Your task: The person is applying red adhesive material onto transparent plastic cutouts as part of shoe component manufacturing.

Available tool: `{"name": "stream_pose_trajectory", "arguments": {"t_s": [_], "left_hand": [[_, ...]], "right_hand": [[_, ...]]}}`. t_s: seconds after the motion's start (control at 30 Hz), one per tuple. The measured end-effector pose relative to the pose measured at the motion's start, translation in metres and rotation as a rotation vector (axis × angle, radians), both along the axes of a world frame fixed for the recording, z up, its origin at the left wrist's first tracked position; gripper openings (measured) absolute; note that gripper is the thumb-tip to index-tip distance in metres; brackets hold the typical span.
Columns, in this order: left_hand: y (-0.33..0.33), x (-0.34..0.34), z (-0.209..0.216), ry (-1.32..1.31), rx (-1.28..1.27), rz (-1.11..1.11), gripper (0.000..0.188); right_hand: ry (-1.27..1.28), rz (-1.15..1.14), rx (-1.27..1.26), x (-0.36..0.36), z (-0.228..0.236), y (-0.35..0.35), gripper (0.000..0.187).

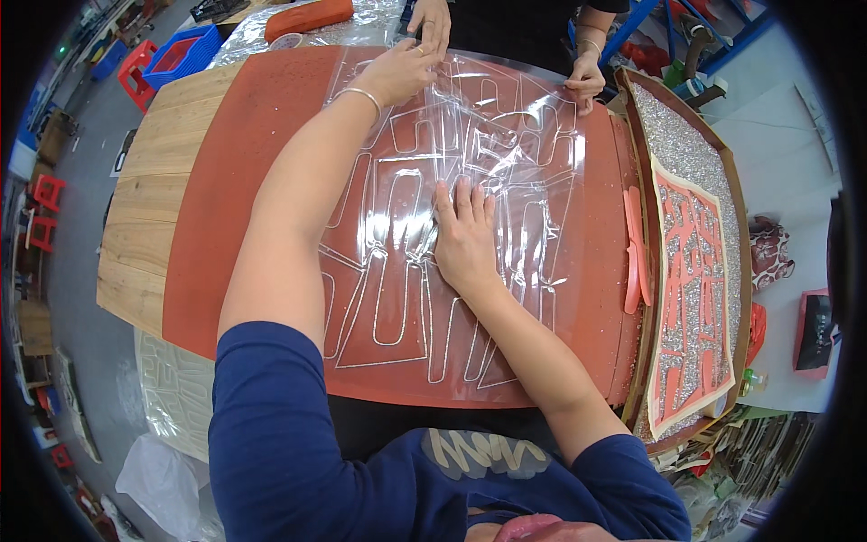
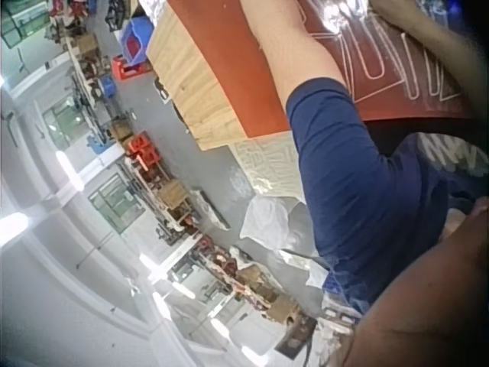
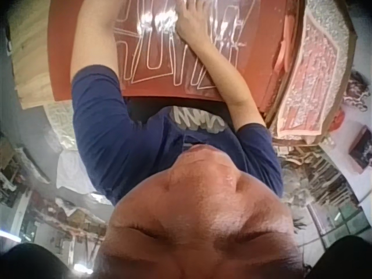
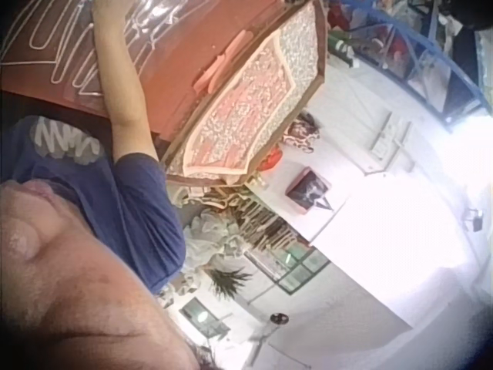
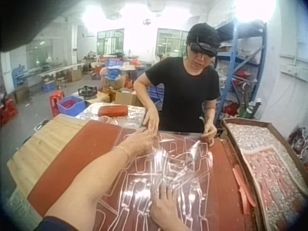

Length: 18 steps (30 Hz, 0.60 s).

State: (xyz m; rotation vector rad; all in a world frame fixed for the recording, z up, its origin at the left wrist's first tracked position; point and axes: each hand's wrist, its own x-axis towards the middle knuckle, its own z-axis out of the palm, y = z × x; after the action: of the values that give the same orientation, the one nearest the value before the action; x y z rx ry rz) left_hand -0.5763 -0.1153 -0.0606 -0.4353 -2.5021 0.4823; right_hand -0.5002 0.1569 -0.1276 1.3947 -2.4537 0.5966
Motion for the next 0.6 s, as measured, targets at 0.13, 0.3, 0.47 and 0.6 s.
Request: {"name": "stream_pose_trajectory", "arguments": {"t_s": [0.13,0.3,0.47,0.6], "left_hand": [[-0.002,-0.006,-0.010,-0.373,-0.090,0.261,0.024],[0.032,0.060,-0.020,-0.282,0.125,0.280,0.014],[0.035,0.092,0.006,-0.324,0.296,0.350,0.019],[-0.011,0.044,0.025,-0.201,0.292,0.240,0.021]], "right_hand": [[-0.007,0.016,-0.050,0.000,0.003,-0.004,0.055],[-0.007,0.037,-0.135,-0.005,0.005,0.009,0.045],[0.016,0.095,-0.305,-0.001,0.011,0.006,0.037],[-0.012,0.123,-0.359,0.001,0.014,0.007,0.034]]}}
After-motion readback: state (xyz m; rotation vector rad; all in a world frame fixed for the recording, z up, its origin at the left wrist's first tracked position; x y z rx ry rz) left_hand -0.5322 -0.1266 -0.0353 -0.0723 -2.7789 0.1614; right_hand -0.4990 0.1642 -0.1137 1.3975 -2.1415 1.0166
